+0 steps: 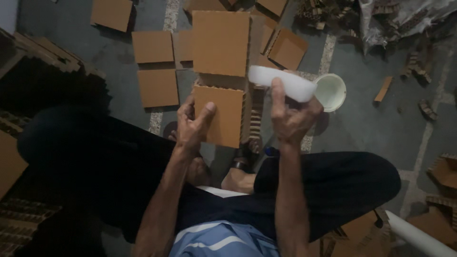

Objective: The person sits on the floor and repeatedly applies glue from a white bottle to the edges of small cardboard pieces, then presses them together to form assembled units. The person handles the cardboard and glue bottle throughout the clip.

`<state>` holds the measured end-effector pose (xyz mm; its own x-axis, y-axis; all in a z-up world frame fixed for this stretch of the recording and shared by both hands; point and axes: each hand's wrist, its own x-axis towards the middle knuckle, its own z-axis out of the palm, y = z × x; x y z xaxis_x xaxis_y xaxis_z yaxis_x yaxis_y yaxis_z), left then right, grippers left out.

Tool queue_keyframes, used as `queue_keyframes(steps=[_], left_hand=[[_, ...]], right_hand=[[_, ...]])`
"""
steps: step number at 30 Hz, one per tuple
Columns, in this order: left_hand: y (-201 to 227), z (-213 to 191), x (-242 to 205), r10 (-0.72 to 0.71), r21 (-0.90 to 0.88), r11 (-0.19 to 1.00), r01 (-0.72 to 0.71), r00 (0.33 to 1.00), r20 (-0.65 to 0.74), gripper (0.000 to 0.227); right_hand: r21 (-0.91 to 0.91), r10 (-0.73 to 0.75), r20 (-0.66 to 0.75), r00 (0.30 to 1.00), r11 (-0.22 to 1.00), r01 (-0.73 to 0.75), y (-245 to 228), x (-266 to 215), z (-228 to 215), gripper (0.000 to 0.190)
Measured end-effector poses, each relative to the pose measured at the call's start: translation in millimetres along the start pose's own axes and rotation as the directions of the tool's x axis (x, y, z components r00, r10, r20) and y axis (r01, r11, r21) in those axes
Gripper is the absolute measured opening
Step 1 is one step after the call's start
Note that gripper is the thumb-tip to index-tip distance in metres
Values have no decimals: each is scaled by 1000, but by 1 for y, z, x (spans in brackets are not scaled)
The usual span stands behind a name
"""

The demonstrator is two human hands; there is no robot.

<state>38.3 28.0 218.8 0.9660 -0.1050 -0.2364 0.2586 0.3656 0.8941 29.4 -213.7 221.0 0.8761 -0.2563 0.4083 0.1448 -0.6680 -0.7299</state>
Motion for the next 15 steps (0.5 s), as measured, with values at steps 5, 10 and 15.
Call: queue_keyframes(steps=[5,10,15], left_hand=[[-8,-9,7,11,-67,998,-12,1000,-26,48],[-13,-12,12,44,-152,987,-46,999,-17,46],[-17,-3,9,-39,-204,978,49,998,51,44]], right_hand=[[-293,-272,77,959,913,283,-58,-6,-29,24],[-136,307,277,911,951,-279,-95,-38,-60,22],[-159,77,120,990,986,-58,-83,1,-44,23]])
